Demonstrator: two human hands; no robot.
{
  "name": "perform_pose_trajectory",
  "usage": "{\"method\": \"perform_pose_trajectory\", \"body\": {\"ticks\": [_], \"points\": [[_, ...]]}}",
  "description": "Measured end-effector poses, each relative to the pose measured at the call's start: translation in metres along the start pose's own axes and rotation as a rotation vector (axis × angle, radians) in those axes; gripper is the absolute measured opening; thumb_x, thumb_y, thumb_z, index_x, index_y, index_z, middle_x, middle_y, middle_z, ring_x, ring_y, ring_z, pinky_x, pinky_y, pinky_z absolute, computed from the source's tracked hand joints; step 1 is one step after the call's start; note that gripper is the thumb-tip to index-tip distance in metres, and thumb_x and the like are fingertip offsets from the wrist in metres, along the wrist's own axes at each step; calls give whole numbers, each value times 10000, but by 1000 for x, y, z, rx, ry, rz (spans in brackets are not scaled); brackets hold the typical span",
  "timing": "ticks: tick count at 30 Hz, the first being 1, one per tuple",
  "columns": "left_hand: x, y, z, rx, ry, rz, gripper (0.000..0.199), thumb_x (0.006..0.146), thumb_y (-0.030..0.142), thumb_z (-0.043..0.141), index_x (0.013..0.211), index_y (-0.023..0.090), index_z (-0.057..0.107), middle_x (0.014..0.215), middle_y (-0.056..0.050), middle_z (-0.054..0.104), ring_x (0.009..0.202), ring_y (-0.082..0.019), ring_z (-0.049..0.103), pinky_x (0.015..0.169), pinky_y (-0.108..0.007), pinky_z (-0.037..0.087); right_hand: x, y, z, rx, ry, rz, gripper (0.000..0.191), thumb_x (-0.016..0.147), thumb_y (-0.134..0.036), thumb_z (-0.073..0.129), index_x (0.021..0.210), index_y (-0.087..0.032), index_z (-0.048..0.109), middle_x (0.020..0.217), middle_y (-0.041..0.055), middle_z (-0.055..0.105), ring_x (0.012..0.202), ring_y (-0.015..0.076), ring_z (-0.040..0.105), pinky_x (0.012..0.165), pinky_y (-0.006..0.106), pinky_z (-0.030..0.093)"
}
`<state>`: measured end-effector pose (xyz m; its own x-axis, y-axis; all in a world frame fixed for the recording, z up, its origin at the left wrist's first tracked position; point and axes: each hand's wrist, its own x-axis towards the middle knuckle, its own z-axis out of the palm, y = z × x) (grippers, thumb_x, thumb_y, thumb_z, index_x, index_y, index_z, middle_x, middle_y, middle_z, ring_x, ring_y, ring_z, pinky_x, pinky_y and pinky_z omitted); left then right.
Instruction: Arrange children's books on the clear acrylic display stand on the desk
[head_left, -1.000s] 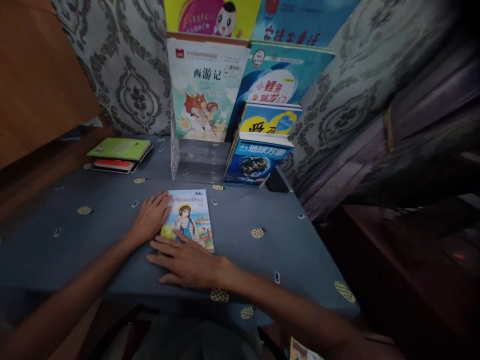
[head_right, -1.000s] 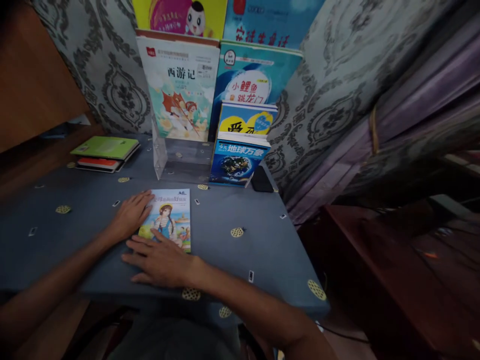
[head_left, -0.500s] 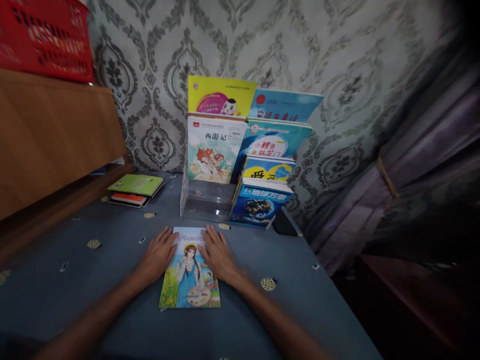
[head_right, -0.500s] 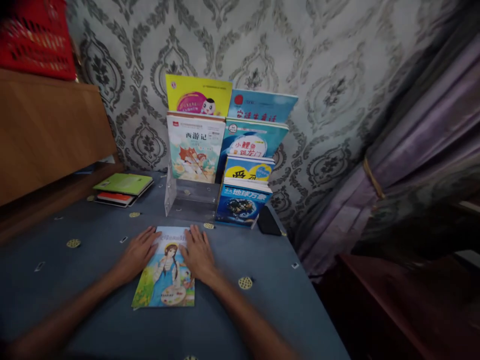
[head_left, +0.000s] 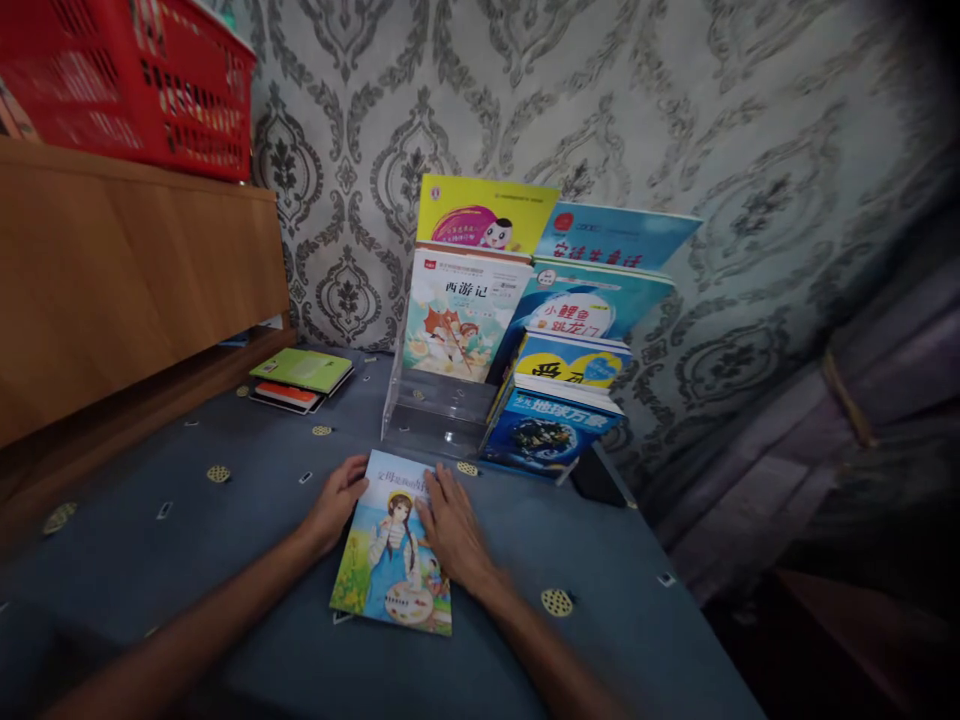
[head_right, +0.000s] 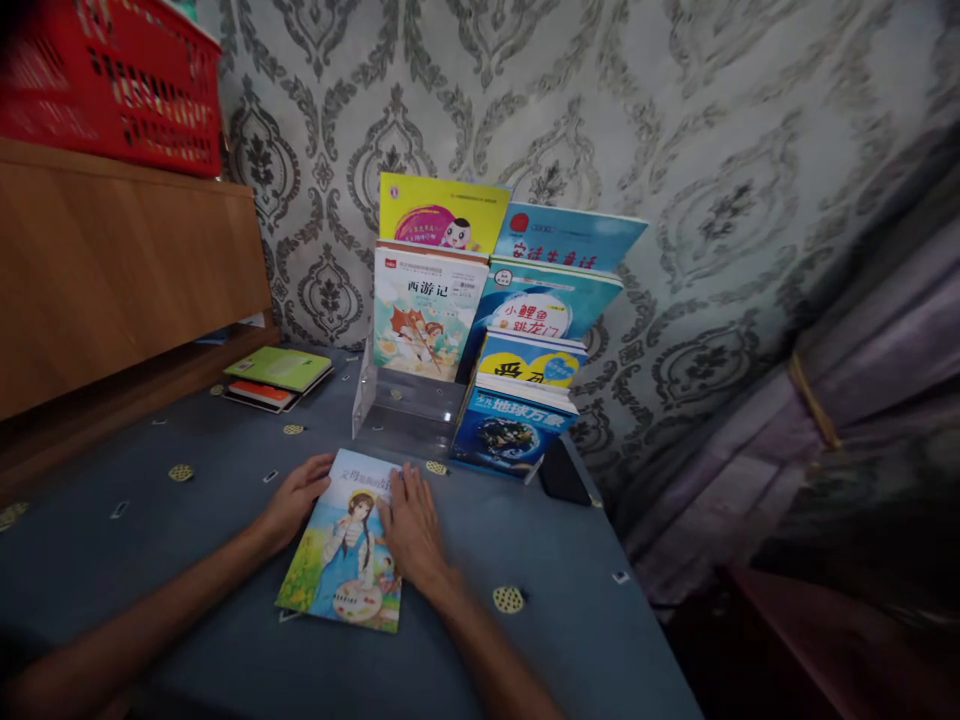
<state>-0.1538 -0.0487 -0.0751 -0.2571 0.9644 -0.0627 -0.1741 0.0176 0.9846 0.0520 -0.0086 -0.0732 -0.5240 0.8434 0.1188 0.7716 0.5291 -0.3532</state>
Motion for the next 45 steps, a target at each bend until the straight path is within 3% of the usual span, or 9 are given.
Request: {"method": "perform_pose_trajectory", "body": {"ticks": [3,9,14,17,20,22,25,30,45], "points": [[1,3,11,-156,0,-233,335,741,206,725,1051,146,614,866,-73,735,721,-210,710,670,-326,578,-2,2,0,110,23,21,586,1006,-366,390,1495,-45,426,1607,216,314,1505,328,277,1234,506,242],[23,19,12,-66,-44,-306,180,801,243,724,924,152,629,740,-43,703,605,-169,659,619,-315,576,5,30,3,639,231,125,642,922,-496,531,1448,-133,473,1534,199,451,1415,321,441,1146,534,382],[51,44,4,239,-243,-314,235,766,324,749,890,130,702,745,-80,727,641,-211,670,622,-323,554,12,48,-3,1128,103,235,480,779,-435,715,1169,-158,674,1009,111,743,914,237,710,779,380,608],[56,58,9,512,-299,-202,177,781,314,710,885,171,721,831,-67,729,853,-259,678,731,-328,544,11,48,-8,1221,-8,252,335,722,-344,772,998,-161,720,796,45,726,668,158,664,514,245,564],[38,63,27,1021,-286,191,234,867,261,594,1072,208,694,1158,-100,671,1151,-284,586,940,-380,486,9,45,-12,1310,-60,259,245,719,-263,784,932,-163,715,738,7,697,611,110,620,454,175,530],[15,60,42,1421,-303,460,275,946,286,501,1152,186,654,1215,-134,623,1133,-289,583,948,-421,475,9,45,-14,1375,-77,269,179,764,-243,758,915,-162,707,701,-10,671,592,95,608,452,159,535],[-18,48,63,1563,-437,587,328,997,399,453,1182,176,606,1149,-117,632,1067,-258,593,908,-377,487,9,47,-17,1449,-84,317,94,856,-232,684,910,-156,695,662,-16,644,563,92,615,466,168,554],[-40,34,78,1703,-400,579,284,965,431,524,1058,173,596,1094,-145,656,1068,-302,580,873,-409,487,5,52,-20,1506,-125,332,123,940,-244,617,939,-140,684,698,18,689,560,99,655,535,199,585],[-39,35,81,1708,-393,590,313,1008,297,387,1076,143,651,1016,-148,727,984,-275,686,777,-348,515,2,54,-18,1538,-103,289,195,970,-289,577,925,-130,682,723,17,680,589,99,671,567,201,576]]}}
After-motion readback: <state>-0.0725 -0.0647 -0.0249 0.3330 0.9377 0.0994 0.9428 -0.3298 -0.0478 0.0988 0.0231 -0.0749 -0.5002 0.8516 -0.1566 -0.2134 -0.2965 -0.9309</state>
